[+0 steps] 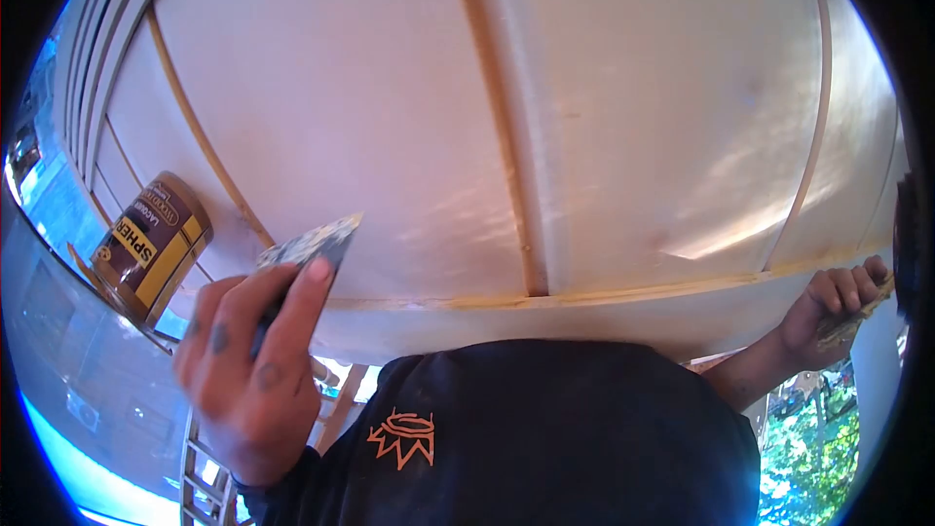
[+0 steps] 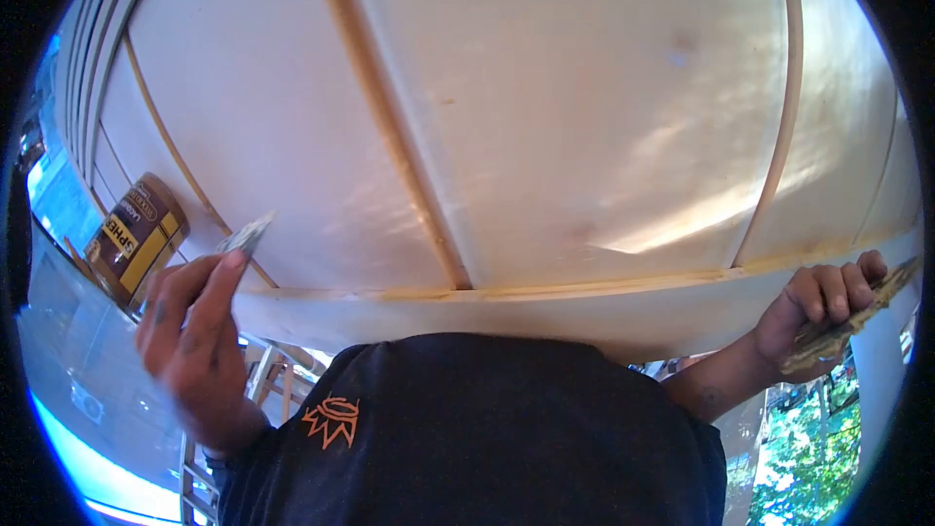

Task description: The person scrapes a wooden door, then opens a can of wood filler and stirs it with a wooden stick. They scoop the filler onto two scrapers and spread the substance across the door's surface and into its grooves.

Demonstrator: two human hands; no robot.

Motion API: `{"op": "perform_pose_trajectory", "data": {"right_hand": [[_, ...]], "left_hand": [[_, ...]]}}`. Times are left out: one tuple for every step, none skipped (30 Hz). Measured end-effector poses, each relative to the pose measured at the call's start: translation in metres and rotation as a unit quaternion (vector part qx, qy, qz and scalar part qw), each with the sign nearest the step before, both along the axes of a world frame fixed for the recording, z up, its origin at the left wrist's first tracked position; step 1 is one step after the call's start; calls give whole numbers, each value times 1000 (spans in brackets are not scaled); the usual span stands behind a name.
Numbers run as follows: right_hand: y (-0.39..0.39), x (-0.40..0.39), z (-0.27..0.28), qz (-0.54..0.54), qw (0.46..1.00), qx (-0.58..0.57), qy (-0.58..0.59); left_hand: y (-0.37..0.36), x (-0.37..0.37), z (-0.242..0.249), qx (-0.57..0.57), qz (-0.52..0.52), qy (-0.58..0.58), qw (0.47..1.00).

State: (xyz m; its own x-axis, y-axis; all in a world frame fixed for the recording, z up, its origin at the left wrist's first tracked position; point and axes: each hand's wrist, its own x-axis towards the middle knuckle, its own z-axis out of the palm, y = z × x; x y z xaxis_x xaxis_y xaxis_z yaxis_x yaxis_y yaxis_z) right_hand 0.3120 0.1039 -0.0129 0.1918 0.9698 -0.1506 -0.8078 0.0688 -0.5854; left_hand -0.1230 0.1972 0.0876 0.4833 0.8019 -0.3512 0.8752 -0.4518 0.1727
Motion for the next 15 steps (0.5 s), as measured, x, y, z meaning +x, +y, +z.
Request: {"op": "perform_pose_trajectory", "data": {"right_hand": [[2,-7,1,7,1000,-7,-8],[4,-13,1,13,1000,-14,-15],[5,-19,1,18,999,-20,-23],[4,-34,1,22,999,-28,-15],[4,-44,1,30,998,-58,13],[1,-53,-1,38,995,-87,38],[-6,-61,-7,16,993,-115,25],[-13,-69,-15,-6,990,-143,11],[-8,-86,-15,-17,987,-161,-5],[0,-104,-14,-27,983,-180,-21],[17,-135,-6,9,980,-199,2],[24,-150,-2,35,980,-194,-29],[28,-163,1,63,978,-190,-56],[31,-174,5,82,977,-188,-63],[33,-183,10,102,975,-185,-71]], "left_hand": [[-5,0,-5,-25,24,0,999],[-8,3,-13,-50,48,1,998],[-11,4,-19,-74,72,0,995],[-16,-4,-23,-71,77,-8,994],[-20,-7,-26,-69,84,-18,994],[-24,-9,-27,-67,91,-30,993],[-25,-11,-24,-72,93,-20,993],[-26,-12,-19,-77,94,-19,992],[-25,-13,-15,-78,93,-22,992],[-29,-17,-8,-80,81,-57,992],[-30,-13,0,-61,64,-96,991],[-32,-11,10,-41,49,-130,989],[-35,-9,18,-22,36,-157,987],[-39,-4,23,-9,24,-162,986],[-42,1,27,-8,13,-144,989]]}}
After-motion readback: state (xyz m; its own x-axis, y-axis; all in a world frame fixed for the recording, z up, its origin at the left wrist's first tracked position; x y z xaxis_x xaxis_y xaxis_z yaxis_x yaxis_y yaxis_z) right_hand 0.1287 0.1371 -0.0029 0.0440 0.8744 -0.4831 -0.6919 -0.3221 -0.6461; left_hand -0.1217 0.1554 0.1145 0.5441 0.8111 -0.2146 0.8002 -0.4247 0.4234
